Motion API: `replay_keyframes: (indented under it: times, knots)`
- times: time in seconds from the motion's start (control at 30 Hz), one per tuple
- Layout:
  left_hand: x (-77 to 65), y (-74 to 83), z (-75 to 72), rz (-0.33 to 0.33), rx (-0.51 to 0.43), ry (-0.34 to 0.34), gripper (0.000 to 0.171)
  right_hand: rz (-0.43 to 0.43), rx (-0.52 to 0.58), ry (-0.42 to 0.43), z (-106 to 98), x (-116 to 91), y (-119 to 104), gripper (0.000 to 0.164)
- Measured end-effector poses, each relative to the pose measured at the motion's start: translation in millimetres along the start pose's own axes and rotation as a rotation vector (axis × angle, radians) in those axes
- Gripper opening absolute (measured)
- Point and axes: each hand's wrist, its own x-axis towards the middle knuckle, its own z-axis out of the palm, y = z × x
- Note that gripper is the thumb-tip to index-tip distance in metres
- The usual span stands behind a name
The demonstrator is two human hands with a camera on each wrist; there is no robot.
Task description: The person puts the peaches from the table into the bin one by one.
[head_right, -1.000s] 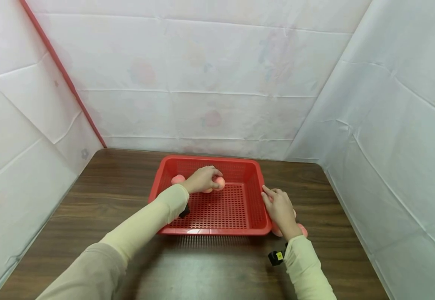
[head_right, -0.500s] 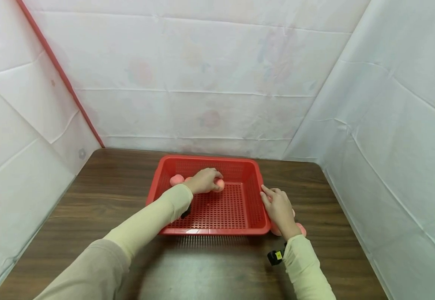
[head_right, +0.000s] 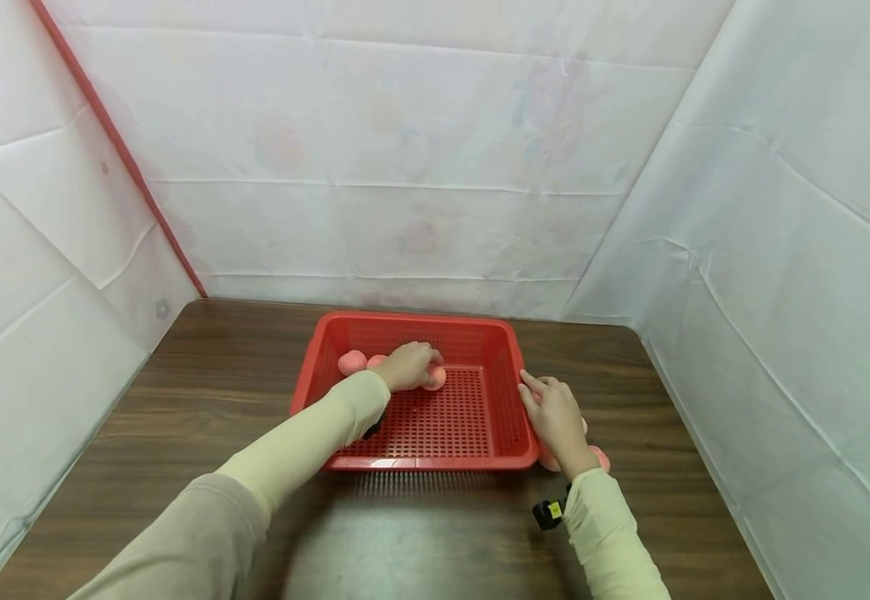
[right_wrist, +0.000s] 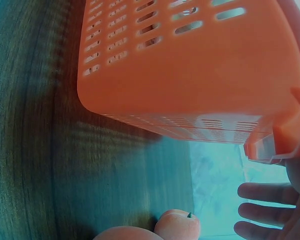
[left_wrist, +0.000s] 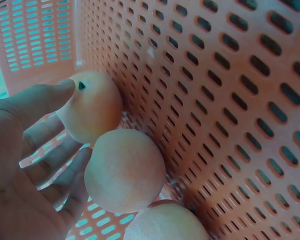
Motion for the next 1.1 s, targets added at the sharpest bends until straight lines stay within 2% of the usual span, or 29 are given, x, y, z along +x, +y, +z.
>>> replay_keyframes:
  times: [0.17, 0.4, 0.8, 1.1]
  knots:
    - [1.1, -3.2, 3.4, 0.012, 0.06, 0.029, 0.038, -0.005, 0.004, 0.007, 2.6, -1.1, 0.9, 0.04]
    - [1.0, -3.3, 1.7, 0.015, 0.053, 0.062, 0.035, -0.02, 0.0, 0.026, 2.7, -0.1, 2.9, 0.039]
    - [-2.8, 0.3, -10.5, -0.019, 0.028, 0.021, 0.037, -0.018, 0.001, 0.02, 0.5, -0.2, 3.2, 0.039]
    - [-3.9, -2.8, -17.4, -0.029, 0.074, 0.036, 0.037, -0.011, -0.005, 0.012, -0.9, 0.9, 2.2, 0.039]
